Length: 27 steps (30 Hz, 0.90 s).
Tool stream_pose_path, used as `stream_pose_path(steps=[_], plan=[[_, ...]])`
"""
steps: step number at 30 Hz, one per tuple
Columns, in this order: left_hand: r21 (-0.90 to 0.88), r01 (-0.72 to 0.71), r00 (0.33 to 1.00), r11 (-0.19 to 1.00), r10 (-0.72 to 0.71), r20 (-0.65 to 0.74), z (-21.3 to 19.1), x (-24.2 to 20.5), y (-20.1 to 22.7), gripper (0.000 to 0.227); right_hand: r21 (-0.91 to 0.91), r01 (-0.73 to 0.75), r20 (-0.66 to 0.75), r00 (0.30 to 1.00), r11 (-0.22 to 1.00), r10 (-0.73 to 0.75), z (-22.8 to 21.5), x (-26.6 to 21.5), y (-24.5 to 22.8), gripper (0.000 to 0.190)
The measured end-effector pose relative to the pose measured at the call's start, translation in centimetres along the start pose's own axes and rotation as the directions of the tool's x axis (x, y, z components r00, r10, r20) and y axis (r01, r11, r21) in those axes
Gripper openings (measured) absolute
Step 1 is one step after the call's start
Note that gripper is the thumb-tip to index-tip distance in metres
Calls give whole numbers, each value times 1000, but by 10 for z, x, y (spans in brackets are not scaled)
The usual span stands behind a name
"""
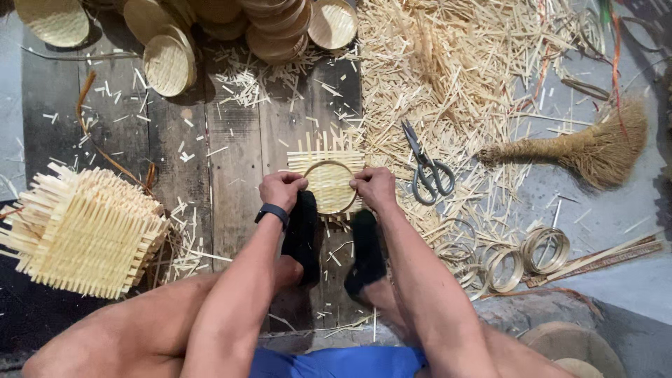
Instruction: The person assembles bamboo baskets by hand and using shears, fitting circular frames onto woven bases and trimming excess material.
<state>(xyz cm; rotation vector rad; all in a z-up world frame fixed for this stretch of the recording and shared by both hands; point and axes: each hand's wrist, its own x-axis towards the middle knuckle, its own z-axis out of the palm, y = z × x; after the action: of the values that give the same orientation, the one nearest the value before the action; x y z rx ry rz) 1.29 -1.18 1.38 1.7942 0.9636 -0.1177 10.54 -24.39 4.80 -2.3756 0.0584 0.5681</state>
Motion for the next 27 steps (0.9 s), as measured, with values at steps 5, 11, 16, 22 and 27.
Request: stream_pose_path(steps=[5,11,16,22,27], plan=[[-199,-52,996,979,65,58,4,9,-15,20,19,48,47,998,999,-49,3,14,18,23],[-190,-57,986,980,85,144,-7,11,-10,19,102,-17,164,986,995,0,-2,20,16,23],[216,-347,938,913,331,107,-3,9,26,19,84,-292,-18,955,953,295,28,-37,-10,45],[152,-819,572,553,805,158,30,19,37,20,581,-479,203,868,658,452,91,-94,-17,40],[87,-700,712,709,684,158,54,34,14,18,489,-368,62,919,791,389,108,-97,7,37]])
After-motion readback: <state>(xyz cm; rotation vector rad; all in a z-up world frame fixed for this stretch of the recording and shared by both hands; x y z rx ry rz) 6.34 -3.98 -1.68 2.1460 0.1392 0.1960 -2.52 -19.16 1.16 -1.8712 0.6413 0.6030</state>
